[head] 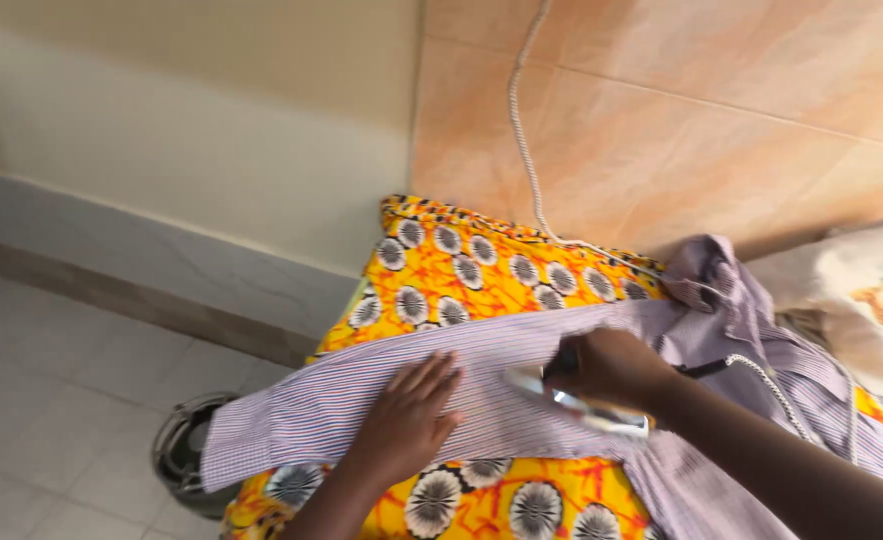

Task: The recorder is ironing a long-sleeved shirt on a flat surface.

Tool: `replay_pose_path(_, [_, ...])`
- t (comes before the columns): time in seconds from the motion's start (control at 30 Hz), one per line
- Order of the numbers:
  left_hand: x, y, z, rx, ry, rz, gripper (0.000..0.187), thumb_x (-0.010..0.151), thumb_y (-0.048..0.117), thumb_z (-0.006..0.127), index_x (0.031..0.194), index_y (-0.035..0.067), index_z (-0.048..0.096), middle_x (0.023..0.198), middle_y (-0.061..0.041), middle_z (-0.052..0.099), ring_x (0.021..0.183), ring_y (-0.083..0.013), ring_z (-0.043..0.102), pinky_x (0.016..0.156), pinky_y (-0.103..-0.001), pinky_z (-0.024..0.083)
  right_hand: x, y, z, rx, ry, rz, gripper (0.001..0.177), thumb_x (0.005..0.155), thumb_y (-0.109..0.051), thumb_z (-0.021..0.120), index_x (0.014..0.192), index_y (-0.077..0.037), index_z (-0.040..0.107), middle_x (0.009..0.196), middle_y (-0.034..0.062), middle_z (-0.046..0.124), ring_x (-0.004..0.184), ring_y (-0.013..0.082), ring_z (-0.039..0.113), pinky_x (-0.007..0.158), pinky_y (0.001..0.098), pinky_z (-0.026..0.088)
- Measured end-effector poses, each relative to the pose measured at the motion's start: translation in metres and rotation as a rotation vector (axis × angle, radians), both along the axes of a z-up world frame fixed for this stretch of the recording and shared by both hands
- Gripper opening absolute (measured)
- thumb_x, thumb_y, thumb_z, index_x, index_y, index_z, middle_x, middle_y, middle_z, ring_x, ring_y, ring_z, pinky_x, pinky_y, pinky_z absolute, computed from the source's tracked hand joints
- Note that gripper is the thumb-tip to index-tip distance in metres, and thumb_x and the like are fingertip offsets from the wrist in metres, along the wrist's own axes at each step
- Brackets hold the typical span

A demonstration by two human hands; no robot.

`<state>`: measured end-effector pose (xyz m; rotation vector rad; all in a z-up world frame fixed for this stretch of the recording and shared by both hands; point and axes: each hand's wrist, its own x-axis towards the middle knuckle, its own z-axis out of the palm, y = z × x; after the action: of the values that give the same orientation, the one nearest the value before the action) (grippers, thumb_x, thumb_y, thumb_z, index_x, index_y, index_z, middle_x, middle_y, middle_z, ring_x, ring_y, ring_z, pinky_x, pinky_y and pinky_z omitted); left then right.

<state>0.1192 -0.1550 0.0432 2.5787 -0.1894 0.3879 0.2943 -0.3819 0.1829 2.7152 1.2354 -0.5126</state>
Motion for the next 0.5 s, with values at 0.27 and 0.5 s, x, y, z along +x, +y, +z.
replay_pose_path(0.27, [0.001,0.002,-0.027,0.251,-0.216,0.077,0.064,0.104,0.05,0.043,0.152,0.009,0.041,0.161,-0.012,0.036,0.152,-0.0256,0.026,0.122,-0.05,0.013,-0.001,-0.042,0.0,0.07,0.117,-0.185,0.045,0.067,-0.054,0.083,0.101,-0.024,0.082,0.089,0.0041,0.081,0.084,0.0257,0.078,0.078,0.0401,0.06])
replay_pose_path(0.5, [0.009,0.001,-0.038,0.336,-0.293,0.06,0.065,0.105,0.051,0.042,0.153,0.008,0.039,0.16,-0.015,0.034,0.149,-0.0296,0.024,0.121,-0.056,0.011,0.063,-0.049,-0.021,0.207,-0.176,-0.562,0.041,0.077,-0.047,0.082,0.095,-0.011,0.084,0.088,0.0144,0.079,0.082,0.0295,0.078,0.08,0.0425,0.06])
